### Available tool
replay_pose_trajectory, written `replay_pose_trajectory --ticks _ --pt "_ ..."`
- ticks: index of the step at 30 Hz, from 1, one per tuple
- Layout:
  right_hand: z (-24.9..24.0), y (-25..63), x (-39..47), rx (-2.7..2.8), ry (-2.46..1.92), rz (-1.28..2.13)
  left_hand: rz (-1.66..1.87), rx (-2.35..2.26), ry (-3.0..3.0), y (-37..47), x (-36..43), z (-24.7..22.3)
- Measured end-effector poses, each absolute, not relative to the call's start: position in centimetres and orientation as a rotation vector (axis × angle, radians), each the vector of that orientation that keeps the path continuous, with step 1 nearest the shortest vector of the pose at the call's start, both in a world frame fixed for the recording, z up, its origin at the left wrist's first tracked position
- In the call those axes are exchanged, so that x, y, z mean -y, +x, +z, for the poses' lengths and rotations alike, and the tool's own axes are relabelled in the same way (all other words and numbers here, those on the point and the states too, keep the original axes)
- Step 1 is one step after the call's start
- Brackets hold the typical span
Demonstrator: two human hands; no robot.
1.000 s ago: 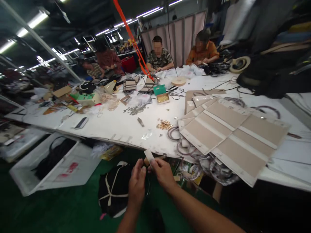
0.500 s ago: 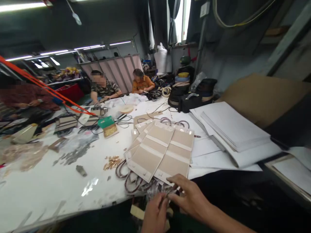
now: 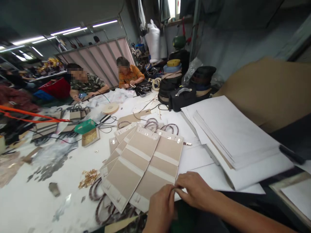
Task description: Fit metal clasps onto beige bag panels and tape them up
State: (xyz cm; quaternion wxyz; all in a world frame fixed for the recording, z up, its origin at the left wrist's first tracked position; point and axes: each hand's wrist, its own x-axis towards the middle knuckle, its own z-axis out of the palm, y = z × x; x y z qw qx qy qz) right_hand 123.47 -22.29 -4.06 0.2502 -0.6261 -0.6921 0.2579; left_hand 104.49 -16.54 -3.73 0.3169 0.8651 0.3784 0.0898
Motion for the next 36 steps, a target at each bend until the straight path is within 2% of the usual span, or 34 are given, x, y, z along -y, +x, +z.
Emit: replay_pose_trajectory --ticks 4,8,13,17,22,28,36 --pt "-5.7 128.8 18.9 1.849 -1.606 0.810 0.191 -1.106 2.393 109.8 15.1 -4.7" --pt "-8.4 134.6 14.9 1.606 -1.709 0.911 0.300 -1.186 2.414 113.5 14.6 -6.9" --pt "-13.3 140.5 8.4 1.212 -1.754 0.932 0.419 -1.306 1.883 115.2 13.8 -11.1" --pt "-17.0 141.1 5.4 1.250 -1.776 0.905 0.426 -1.367 1.488 114.7 12.4 -14.2" --pt "-20.4 140.3 5.5 1.308 -1.899 0.807 0.400 -1.371 1.341 113.5 11.7 -16.6" --pt "-21.2 139.2 5.3 1.146 -2.060 0.684 0.418 -1.269 1.202 112.6 10.8 -17.7" --pt "-18.8 139.9 3.9 1.024 -2.151 0.651 0.319 -1.161 1.086 112.0 9.4 -15.0"
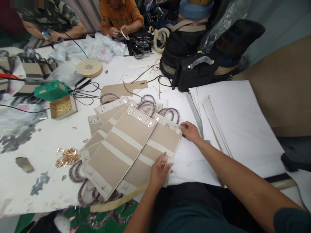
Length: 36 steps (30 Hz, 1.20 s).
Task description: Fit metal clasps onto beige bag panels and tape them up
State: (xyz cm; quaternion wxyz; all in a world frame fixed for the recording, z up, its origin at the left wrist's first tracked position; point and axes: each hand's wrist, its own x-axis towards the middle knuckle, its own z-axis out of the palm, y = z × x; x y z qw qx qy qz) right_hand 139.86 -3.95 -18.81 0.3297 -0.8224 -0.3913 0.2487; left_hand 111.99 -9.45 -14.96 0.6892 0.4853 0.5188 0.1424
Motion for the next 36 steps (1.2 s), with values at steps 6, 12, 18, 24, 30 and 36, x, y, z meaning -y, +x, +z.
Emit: replay_pose_trajectory --ticks 6,12,18,24,30,36 --pt "-12.5 135.4 8.4 1.408 -1.807 0.819 0.366 -1.144 1.133 111.9 8.3 -13.9" --pt "-10.3 131.1 9.7 1.630 -1.647 1.094 0.399 -1.162 1.327 111.8 7.4 -13.5" --pt "-10.9 132.8 8.0 1.780 -1.595 1.091 0.391 -1.188 1.437 112.9 7.1 -13.3" --pt "-10.9 135.0 7.9 1.793 -1.619 1.102 0.327 -1.207 1.629 113.9 7.3 -12.8" --pt "-11.5 136.4 7.4 1.710 -1.627 1.220 0.412 -1.237 1.500 115.9 7.0 -12.8" --pt "-11.2 138.1 5.9 1.978 -1.571 0.959 0.363 -1.246 1.551 117.4 6.4 -13.1"
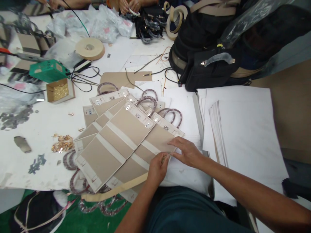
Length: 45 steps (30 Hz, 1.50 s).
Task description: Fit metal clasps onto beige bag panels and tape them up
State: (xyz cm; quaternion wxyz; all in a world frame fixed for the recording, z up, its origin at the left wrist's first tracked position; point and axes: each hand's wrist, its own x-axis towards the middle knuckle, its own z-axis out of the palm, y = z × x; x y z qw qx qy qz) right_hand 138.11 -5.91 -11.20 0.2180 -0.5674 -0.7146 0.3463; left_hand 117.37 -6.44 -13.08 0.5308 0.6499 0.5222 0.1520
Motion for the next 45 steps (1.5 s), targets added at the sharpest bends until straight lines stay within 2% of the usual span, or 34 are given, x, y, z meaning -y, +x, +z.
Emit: replay_pose_trajectory --ticks 5,10,16,26,32,38,42,45 --pt "-10.6 137.8 4.4 2.298 -1.434 0.895 0.206 -1.218 1.933 117.6 5.1 -12.8" --pt "-12.0 137.8 2.2 2.159 -1.580 0.879 0.114 -1.342 2.104 117.8 4.4 -13.0" --pt "-15.2 138.1 -1.5 1.470 -1.753 0.939 0.321 -1.370 1.827 116.4 4.9 -16.4" --pt "-18.6 136.8 -2.1 1.663 -1.913 0.525 0.279 -1.337 1.720 115.5 4.9 -17.9" --pt "-19.3 137.1 -2.3 1.571 -1.867 0.461 0.387 -1.264 1.545 115.3 4.4 -17.6" --pt "-18.3 138.6 -2.0 1.503 -1.862 0.607 0.384 -1.393 1.434 115.7 4.4 -15.2" --pt "-15.9 139.4 2.1 1.564 -1.823 0.396 0.396 -1.404 1.441 116.3 4.6 -14.4" --pt "-14.1 138.8 5.2 1.789 -1.660 0.480 0.430 -1.352 1.479 117.0 4.6 -14.3"
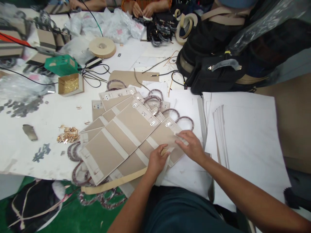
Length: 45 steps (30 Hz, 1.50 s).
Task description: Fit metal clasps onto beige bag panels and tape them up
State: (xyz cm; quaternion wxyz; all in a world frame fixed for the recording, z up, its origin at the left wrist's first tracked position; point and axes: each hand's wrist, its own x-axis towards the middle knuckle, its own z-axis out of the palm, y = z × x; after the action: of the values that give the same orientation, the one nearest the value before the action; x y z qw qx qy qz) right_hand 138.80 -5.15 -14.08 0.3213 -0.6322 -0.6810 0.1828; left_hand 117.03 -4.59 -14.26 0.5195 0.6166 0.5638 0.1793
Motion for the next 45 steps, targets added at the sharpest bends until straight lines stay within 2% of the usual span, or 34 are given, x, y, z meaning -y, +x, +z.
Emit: replay_pose_trajectory --ticks 4,14,20,24,29,32,35,45 --pt "-12.9 137.3 6.4 2.081 -1.584 0.725 0.495 -1.287 1.537 117.9 4.4 -13.9" --pt "-12.7 138.0 5.5 2.119 -1.730 0.679 0.363 -1.305 1.657 117.7 4.2 -13.9" --pt "-11.8 137.8 3.4 2.371 -1.533 0.744 0.259 -1.278 1.791 117.8 3.5 -14.5" --pt "-11.5 137.2 2.4 2.422 -1.598 0.745 0.173 -1.303 1.934 117.8 2.9 -13.9" --pt "-12.8 137.6 1.0 2.026 -1.739 0.822 0.316 -1.385 1.922 118.1 2.8 -14.2" --pt "-13.9 137.6 -0.7 1.513 -1.819 0.836 0.478 -1.416 1.679 117.9 3.2 -15.2" --pt "-15.1 136.6 -2.4 1.252 -1.794 0.863 0.546 -1.436 1.425 117.4 3.4 -16.5" --pt "-19.9 135.5 -3.8 1.326 -1.952 0.584 0.467 -1.399 1.348 116.6 3.3 -18.0"
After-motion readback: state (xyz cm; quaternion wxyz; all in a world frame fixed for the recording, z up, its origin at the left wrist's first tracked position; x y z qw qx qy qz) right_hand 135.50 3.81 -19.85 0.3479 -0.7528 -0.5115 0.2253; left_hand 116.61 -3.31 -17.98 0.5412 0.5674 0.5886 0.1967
